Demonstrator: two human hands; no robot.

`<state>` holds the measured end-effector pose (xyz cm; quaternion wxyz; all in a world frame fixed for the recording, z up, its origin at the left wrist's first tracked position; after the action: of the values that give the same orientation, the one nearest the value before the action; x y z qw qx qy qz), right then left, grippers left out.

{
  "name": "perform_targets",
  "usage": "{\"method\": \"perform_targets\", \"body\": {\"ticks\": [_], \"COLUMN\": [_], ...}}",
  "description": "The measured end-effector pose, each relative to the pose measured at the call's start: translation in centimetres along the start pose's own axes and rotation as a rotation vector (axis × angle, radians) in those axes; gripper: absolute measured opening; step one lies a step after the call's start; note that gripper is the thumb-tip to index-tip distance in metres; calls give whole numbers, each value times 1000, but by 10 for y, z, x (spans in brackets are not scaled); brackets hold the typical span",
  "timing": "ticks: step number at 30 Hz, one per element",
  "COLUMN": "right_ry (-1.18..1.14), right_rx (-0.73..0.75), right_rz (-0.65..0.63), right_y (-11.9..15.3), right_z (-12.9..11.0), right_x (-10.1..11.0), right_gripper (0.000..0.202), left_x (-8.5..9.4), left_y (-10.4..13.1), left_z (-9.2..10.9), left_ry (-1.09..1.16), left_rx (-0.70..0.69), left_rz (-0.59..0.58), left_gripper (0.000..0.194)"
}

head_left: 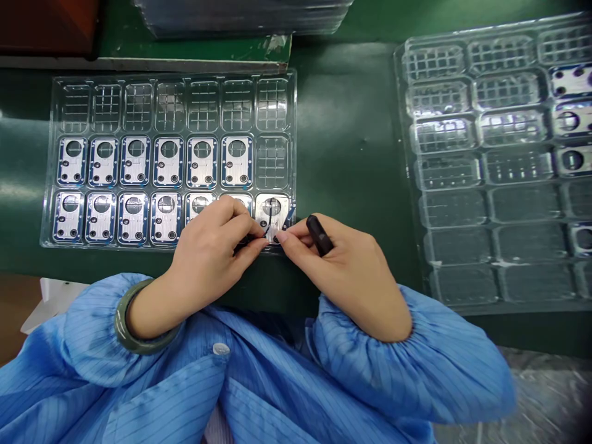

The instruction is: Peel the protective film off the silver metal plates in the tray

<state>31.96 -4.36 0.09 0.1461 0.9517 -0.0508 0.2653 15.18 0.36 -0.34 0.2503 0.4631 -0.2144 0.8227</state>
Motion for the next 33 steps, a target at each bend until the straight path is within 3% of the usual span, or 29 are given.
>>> {"method": "perform_targets", "body": {"ticks": [9, 20, 25, 33], "right_ry": [110, 208, 84, -130], "right_rx": [124, 78, 140, 216], "right_rz": [-68, -117, -62, 64], "right_y": [-3, -3, -2, 8], "right_z": [4, -2, 0, 3], "right_x": [2, 2, 2, 3], "right_gripper": [18, 17, 11, 9], "left_x": [0, 1, 1, 8], "left_y": [-2, -4, -2, 0], "left_z": [1, 3, 1, 0], "left_ry": [8, -36, -9, 268], "left_rx": [10, 42, 36, 13], "left_rz": [-19, -66, -19, 83], "left_gripper": [5, 3, 4, 10]}}
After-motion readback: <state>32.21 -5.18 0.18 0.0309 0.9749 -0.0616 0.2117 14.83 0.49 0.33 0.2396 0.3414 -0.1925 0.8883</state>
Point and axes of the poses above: each hand's wrist, its own y-axis away from the middle knuckle, its own x-axis out of the back of the hand, z = x × y, the point moved 2 cm from there along -y, towards the middle knuckle, and after that the axes turned 10 degrees about -y, right-handed, at the moved point
